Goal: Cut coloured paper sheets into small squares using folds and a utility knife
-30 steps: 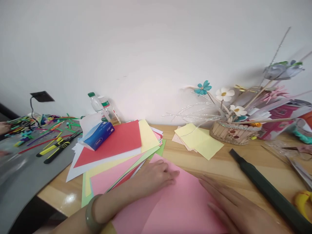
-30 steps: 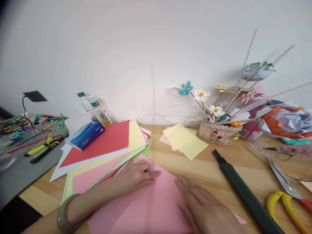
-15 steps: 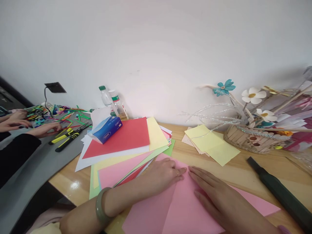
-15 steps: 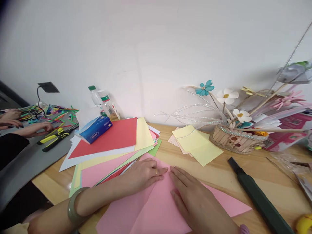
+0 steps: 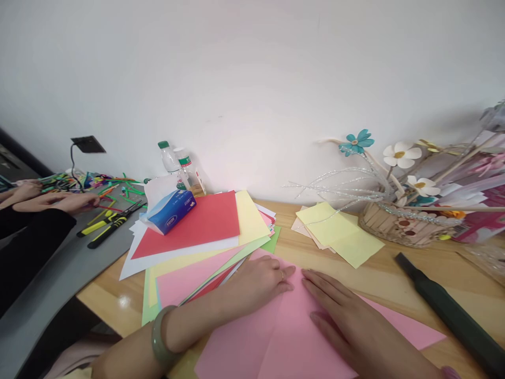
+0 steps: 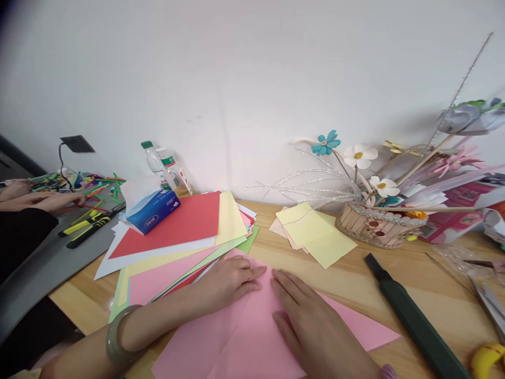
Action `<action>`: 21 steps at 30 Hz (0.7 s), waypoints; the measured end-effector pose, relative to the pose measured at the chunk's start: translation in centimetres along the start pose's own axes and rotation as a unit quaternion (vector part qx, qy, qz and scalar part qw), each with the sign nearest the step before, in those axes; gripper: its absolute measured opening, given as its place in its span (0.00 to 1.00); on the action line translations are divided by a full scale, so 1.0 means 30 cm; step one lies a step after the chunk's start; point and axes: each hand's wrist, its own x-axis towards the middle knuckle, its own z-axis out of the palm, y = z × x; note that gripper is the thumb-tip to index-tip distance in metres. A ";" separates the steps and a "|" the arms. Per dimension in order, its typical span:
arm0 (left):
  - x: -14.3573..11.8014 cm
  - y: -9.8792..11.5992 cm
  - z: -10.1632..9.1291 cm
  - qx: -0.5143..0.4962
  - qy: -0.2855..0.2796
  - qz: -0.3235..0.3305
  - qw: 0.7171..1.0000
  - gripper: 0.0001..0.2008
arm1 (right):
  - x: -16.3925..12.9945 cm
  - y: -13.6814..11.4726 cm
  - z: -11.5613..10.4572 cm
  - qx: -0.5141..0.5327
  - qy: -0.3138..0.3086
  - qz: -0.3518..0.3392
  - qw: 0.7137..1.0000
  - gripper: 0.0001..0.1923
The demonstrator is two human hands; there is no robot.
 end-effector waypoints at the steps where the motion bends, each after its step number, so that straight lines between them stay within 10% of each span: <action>1: 0.000 -0.001 -0.001 -0.003 0.000 0.001 1.000 0.16 | -0.003 0.000 0.005 0.008 -0.002 0.006 1.000 0.23; 21: 0.005 -0.014 -0.040 -0.044 -0.031 0.022 0.998 0.13 | -0.012 -0.004 0.011 0.133 -0.060 0.071 0.987 0.25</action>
